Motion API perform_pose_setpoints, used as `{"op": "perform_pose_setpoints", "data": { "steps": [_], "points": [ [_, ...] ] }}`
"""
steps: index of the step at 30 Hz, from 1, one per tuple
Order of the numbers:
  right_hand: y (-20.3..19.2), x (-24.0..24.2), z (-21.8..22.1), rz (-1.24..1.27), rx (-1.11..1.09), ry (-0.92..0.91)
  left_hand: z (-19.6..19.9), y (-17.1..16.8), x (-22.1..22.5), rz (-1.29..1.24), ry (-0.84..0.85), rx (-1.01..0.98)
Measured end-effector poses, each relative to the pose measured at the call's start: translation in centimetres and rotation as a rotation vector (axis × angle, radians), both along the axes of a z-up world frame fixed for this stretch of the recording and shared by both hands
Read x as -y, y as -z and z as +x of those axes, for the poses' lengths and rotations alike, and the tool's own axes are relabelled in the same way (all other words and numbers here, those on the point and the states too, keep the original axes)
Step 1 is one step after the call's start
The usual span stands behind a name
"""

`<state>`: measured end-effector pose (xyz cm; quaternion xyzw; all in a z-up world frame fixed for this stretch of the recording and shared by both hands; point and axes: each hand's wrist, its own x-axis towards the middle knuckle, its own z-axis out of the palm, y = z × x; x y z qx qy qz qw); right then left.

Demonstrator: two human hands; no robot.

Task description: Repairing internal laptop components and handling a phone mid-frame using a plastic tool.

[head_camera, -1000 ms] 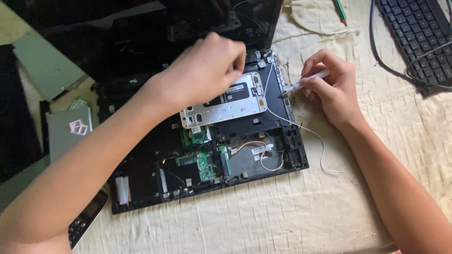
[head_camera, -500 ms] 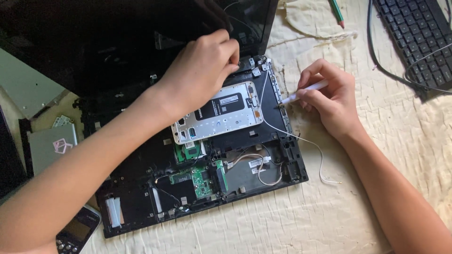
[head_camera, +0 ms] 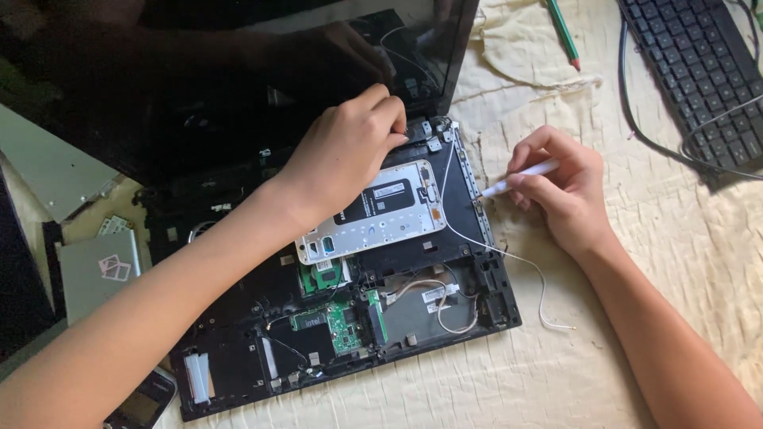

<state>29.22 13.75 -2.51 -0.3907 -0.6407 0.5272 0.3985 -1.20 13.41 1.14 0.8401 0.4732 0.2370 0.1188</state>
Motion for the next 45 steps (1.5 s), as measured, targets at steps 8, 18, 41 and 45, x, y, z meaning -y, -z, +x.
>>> {"op": "perform_pose_setpoints", "data": {
  "steps": [8, 18, 41, 45],
  "points": [
    [-0.3, 0.2, -0.1, 0.011, 0.002, 0.009, 0.2, 0.2, -0.4, 0.003, -0.008, -0.021],
    [-0.2, 0.3, 0.0, 0.026, 0.009, -0.004, 0.7, 0.5, -0.1, 0.038, -0.054, -0.134],
    [-2.5, 1.2, -1.5, 0.011, 0.143, 0.033, 2.5, 0.7, 1.9, 0.223, -0.281, -0.493],
    [-2.6, 1.3, -1.6, 0.012, 0.136, 0.028, 2.5, 1.4, 1.5, 0.351, -0.351, -0.653]
  ]
}}
